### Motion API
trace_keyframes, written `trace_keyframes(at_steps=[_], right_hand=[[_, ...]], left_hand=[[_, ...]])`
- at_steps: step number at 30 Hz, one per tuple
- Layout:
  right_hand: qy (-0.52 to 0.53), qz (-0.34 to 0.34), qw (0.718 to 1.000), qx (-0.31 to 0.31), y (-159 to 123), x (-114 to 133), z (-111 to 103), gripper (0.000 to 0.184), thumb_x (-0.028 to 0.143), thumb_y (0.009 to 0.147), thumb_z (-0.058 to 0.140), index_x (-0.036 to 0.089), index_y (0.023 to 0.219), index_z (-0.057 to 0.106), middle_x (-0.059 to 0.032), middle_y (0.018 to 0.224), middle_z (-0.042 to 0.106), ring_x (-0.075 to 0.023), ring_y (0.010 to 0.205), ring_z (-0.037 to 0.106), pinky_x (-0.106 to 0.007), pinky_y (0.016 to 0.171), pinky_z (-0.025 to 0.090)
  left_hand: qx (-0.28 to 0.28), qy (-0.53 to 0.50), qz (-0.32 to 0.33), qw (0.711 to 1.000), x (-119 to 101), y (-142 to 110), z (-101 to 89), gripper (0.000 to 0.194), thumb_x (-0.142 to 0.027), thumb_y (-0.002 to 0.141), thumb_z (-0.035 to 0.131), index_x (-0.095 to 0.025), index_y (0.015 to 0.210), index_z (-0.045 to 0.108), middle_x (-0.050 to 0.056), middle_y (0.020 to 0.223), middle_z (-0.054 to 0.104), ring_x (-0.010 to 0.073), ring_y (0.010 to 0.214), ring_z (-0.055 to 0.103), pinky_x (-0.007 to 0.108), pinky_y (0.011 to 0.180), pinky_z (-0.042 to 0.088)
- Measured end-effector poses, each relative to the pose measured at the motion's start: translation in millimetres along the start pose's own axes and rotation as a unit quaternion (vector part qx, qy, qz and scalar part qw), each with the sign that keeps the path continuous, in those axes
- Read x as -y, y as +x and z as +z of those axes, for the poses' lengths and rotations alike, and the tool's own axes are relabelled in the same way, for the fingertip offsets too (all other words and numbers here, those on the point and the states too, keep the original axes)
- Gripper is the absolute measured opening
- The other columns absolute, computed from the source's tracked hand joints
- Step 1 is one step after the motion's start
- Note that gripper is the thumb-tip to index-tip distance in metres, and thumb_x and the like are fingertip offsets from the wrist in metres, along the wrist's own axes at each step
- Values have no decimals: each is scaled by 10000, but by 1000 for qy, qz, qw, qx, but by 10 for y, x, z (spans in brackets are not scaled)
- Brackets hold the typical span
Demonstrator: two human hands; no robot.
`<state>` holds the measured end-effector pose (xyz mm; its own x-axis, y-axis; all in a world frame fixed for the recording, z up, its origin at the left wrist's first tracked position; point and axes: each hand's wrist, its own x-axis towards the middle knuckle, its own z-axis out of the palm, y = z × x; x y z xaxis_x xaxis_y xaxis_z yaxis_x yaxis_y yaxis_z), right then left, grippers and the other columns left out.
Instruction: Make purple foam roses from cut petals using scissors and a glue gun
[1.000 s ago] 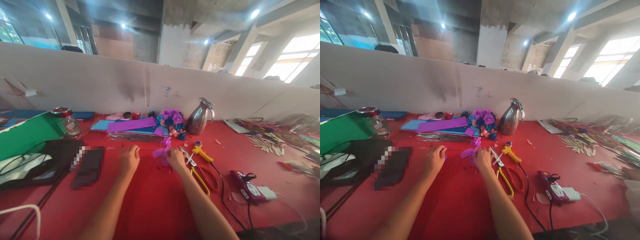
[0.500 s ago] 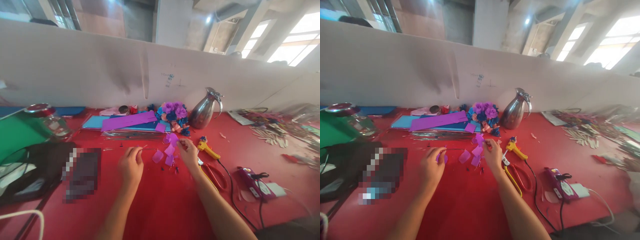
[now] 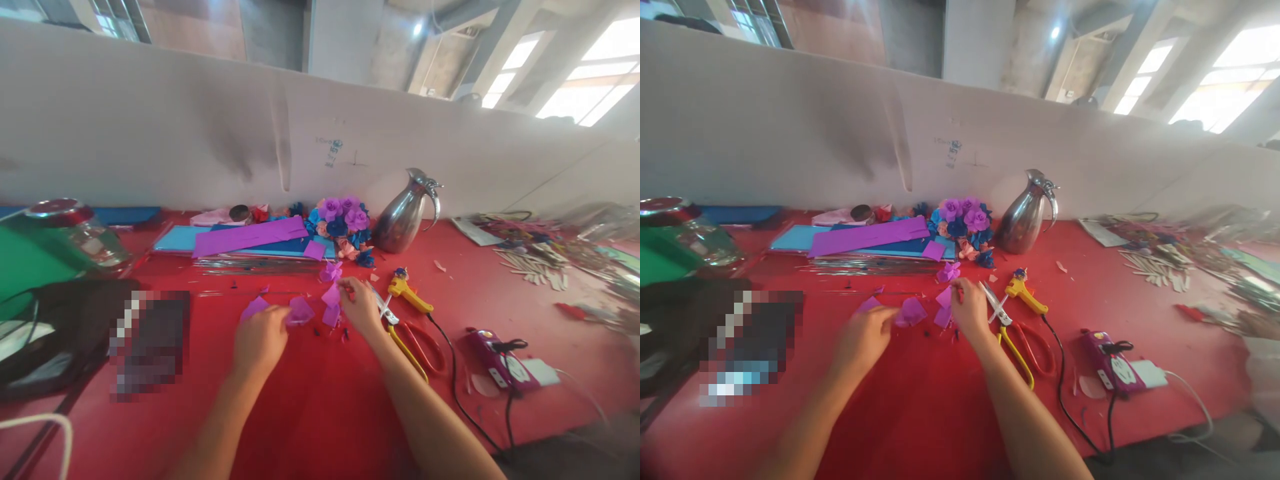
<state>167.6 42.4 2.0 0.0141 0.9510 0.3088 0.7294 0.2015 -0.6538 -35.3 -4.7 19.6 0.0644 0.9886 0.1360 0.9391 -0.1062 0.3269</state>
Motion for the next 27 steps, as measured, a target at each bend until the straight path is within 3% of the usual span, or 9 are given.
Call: trace_keyframes(at_steps=[3,7,11,18,22,24,27], right_hand=[[-96,12,995,19,26,-74,-28,192,168,784,526,205,879,688,-58,953,712,-224,929,593,-356,893,364],[-186,40,980,60,-18,-64,48,201,289,791,577,203,934,690,-99,985,682,-273,995,539,-368,841,350],[-168,26,983,66,-26,-47,98,143,242,815,558,220,837,698,-64,895,684,-229,926,544,-339,843,329],[-50,-74,996,-28,2,-52,39,166,232,857,568,225,918,722,-52,891,673,-204,855,550,-320,827,364],[44,-120,991,-34,-33,48,1,170,198,862,561,225,906,723,-51,900,667,-197,865,571,-315,817,408],[122,-130,984,-27,-64,121,-2,174,187,863,554,224,913,716,-52,910,659,-183,867,590,-292,792,442],[208,-144,967,-10,-131,228,36,170,185,859,552,230,894,712,-52,915,651,-169,866,610,-278,794,473]], left_hand=[[-68,3,-103,992,126,53,-93,312,-188,824,477,-252,1011,717,62,989,741,248,811,686,319,658,473],[-115,-12,-181,977,320,112,-222,291,-259,836,486,-231,1015,715,67,1001,738,252,871,672,316,681,465],[-101,-27,-220,970,447,131,-255,275,-253,808,518,-218,987,724,72,1006,735,253,873,664,314,690,459],[-118,-36,-182,975,428,142,-193,267,-241,804,514,-202,951,733,100,1010,726,272,896,657,340,755,464],[-124,-160,-98,974,261,143,-105,218,-270,780,564,-206,891,741,79,953,739,240,863,661,320,798,467],[-90,-272,-70,956,128,126,-46,254,-363,749,618,-211,916,735,69,939,741,225,811,661,314,765,479],[-40,-425,-60,902,-64,89,22,378,-430,685,680,-182,968,717,78,893,732,227,813,654,301,705,487]])
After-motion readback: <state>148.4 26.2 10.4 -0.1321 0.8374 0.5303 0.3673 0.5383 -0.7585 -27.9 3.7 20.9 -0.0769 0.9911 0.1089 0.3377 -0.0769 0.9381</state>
